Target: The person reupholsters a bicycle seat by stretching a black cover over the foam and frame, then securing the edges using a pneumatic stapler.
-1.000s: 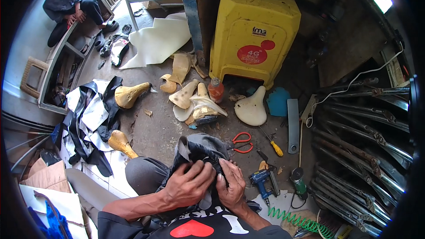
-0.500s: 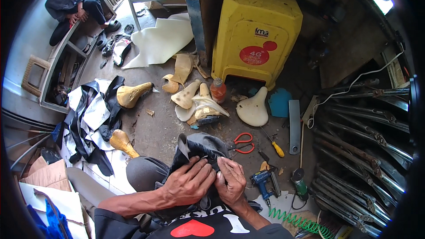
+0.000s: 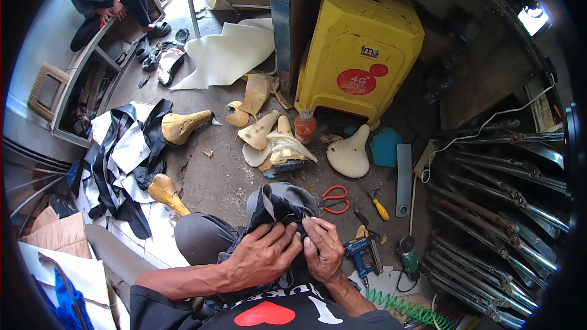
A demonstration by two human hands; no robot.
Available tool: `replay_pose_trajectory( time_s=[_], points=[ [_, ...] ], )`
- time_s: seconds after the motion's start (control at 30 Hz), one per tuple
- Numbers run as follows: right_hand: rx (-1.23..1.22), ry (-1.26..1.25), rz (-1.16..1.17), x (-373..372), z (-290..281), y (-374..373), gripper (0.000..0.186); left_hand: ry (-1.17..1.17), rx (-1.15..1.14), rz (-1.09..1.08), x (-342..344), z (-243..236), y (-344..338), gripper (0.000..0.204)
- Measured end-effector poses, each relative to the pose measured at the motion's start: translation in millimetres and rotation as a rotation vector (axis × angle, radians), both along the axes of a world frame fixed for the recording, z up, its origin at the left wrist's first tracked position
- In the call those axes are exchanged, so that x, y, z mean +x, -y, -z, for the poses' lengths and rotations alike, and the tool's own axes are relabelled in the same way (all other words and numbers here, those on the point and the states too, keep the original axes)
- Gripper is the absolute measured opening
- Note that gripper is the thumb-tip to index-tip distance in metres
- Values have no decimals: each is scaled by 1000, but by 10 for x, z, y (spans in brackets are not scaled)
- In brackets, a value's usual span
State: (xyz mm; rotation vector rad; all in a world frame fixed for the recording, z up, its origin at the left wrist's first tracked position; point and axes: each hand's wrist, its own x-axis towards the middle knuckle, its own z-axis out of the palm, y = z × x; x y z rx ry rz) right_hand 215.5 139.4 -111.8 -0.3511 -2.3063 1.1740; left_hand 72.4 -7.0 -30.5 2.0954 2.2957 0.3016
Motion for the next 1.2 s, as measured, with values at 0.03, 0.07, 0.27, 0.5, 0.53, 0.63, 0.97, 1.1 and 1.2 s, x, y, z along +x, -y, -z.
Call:
replay_pose_trajectory(
  time_s=[0.03,0.07,0.27,0.5,0.53,0.63,0.97,1.1,1.2],
  points=[
    [4,1,-2,2,-15,-7,38,1,-2,5,10,7,13,51],
    [62,19,3,7,-50,-13,38,3,-3,11,13,14,20,51],
    [350,176,-91,13,-295,-245,38,7,5,-8,9,27,30,46],
    [66,1166,360,1621,1582,-606,57,-27,30,42,42,-32,-3,36],
    [110,1285,380,1892,1823,-551,66,-19,33,34,46,-30,10,36],
    [19,1117,419,2123,2084,-479,77,-35,44,52,64,-43,28,36],
    [-516,780,427,1381,508,-1137,37,-86,47,82,118,2,47,38],
    [-36,600,-253,711,-879,-1094,54,-111,1,114,112,-26,32,39],
    [135,539,-510,334,-1223,-1075,66,-107,41,105,117,20,52,38]
  ],
)
